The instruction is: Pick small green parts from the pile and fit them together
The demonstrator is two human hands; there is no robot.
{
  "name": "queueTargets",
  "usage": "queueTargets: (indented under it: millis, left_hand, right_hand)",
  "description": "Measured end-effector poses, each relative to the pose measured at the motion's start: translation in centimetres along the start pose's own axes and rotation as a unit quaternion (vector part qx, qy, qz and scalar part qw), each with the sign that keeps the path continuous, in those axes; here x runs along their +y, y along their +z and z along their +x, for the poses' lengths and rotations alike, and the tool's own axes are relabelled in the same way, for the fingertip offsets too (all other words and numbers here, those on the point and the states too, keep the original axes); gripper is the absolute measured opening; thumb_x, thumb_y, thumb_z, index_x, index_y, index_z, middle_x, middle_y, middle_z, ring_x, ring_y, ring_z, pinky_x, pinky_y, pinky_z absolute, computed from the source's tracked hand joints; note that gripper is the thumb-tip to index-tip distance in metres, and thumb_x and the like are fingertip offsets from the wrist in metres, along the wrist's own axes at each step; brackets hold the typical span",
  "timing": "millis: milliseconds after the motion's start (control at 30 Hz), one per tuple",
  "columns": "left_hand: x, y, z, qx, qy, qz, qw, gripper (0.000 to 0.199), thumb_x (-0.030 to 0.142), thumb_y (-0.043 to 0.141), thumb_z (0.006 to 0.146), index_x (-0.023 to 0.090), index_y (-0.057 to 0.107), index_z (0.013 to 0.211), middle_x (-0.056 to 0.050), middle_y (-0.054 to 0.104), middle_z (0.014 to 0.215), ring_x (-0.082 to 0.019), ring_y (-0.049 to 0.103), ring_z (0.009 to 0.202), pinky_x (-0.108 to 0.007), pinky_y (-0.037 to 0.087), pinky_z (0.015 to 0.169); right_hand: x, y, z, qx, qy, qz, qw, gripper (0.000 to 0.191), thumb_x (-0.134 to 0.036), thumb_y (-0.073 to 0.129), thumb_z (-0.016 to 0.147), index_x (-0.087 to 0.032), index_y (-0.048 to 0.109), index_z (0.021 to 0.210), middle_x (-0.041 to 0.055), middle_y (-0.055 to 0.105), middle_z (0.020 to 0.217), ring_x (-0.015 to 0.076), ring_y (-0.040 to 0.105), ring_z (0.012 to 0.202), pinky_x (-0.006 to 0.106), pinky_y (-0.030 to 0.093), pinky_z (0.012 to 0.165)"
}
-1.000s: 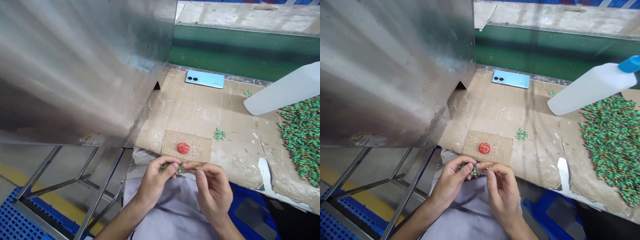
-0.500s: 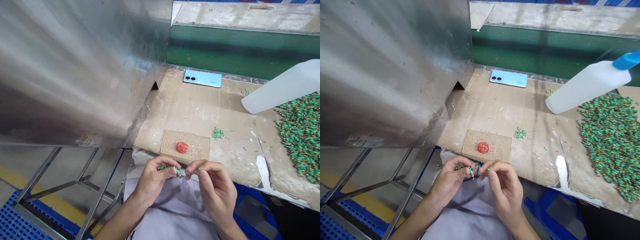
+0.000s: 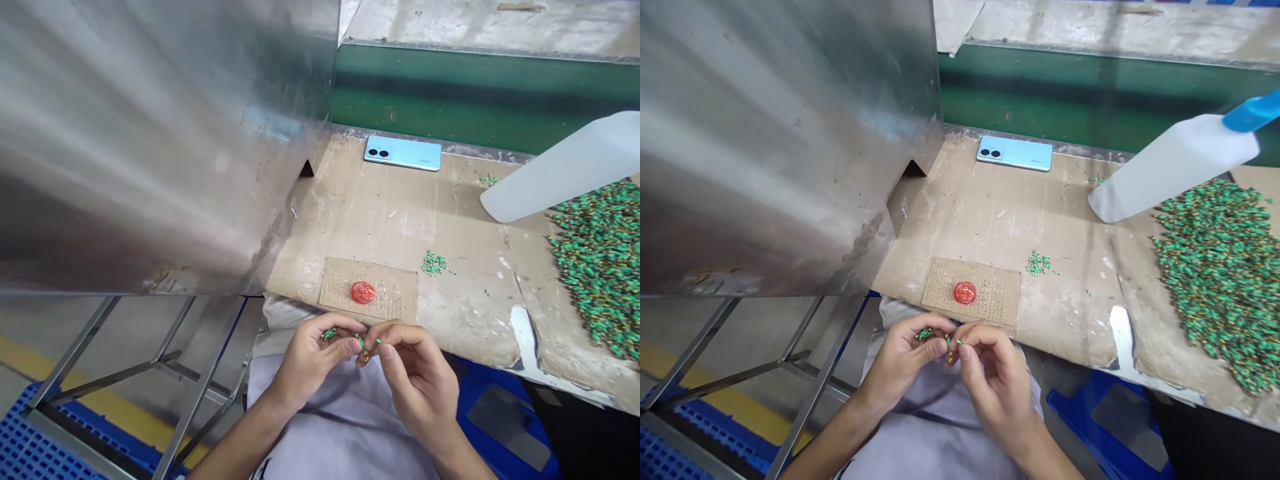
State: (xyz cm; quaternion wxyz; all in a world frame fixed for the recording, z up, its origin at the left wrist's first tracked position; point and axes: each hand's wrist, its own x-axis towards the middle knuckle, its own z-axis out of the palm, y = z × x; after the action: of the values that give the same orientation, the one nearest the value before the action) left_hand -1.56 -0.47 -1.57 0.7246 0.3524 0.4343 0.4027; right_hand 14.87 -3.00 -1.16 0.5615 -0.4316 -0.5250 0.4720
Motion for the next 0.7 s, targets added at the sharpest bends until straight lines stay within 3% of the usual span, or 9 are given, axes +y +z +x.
queueTargets:
  millis: [133, 267, 367, 500, 700]
  left_hand:
    - [0.1, 0.1, 0.0, 0.001, 0.01, 0.026, 1.0, 0.03, 0.045, 0.091, 0.083, 0.017, 0.08, 0.089, -0.002, 0.075, 0.08, -0.014, 0.067, 0.075, -0.023, 0.052, 0.073]
    - [0.5, 0.1, -0.7, 0.018, 0.079, 0.106, 0.991, 0.022, 0.039, 0.087, 0.088, 0.018, 0.079, 0.088, -0.002, 0.074, 0.08, -0.015, 0.066, 0.073, -0.021, 0.05, 0.068]
    - [0.7, 0.0, -1.2, 0.0, 0.144, 0.147, 0.979, 0.011, 0.031, 0.082, 0.093, 0.02, 0.079, 0.094, -0.001, 0.073, 0.079, -0.013, 0.063, 0.069, -0.021, 0.048, 0.065]
    - [0.5, -0.2, -1.2, -0.017, 0.201, 0.165, 0.965, 0.006, 0.023, 0.082, 0.093, 0.022, 0.078, 0.098, 0.0, 0.073, 0.081, -0.013, 0.064, 0.069, -0.022, 0.049, 0.067]
    - [0.2, -0.4, -1.0, -0.045, 0.231, 0.171, 0.957, 0.004, 0.021, 0.081, 0.095, 0.023, 0.078, 0.096, -0.002, 0.076, 0.083, -0.015, 0.069, 0.075, -0.024, 0.052, 0.071]
  right_hand:
    - [-0.1, -0.6, 0.1, -0.016, -0.001, 0.0, 1.0, 0.008, -0.019, 0.059, 0.107, -0.026, 0.064, 0.107, 0.0014, 0.07, 0.091, 0.0134, 0.073, 0.073, 0.025, 0.064, 0.067]
    - [-0.6, -1.7, 0.4, -0.059, 0.073, 0.003, 0.996, 0.007, -0.023, 0.061, 0.107, -0.023, 0.065, 0.101, -0.001, 0.069, 0.077, 0.0111, 0.066, 0.059, 0.021, 0.057, 0.054]
    - [-1.1, -2.3, 0.8, -0.117, 0.116, -0.015, 0.986, 0.013, -0.029, 0.064, 0.105, -0.021, 0.067, 0.095, 0.0, 0.068, 0.073, 0.0121, 0.064, 0.059, 0.022, 0.055, 0.054]
    - [-1.6, -2.4, 1.2, -0.147, 0.137, -0.021, 0.979, 0.019, -0.034, 0.064, 0.105, -0.021, 0.067, 0.092, -0.0002, 0.067, 0.07, 0.0122, 0.062, 0.059, 0.023, 0.052, 0.054]
    - [-1.9, -2.4, 1.4, -0.163, 0.168, -0.011, 0.972, 0.02, -0.036, 0.064, 0.105, -0.021, 0.068, 0.092, -0.0007, 0.068, 0.067, 0.012, 0.062, 0.058, 0.023, 0.051, 0.055]
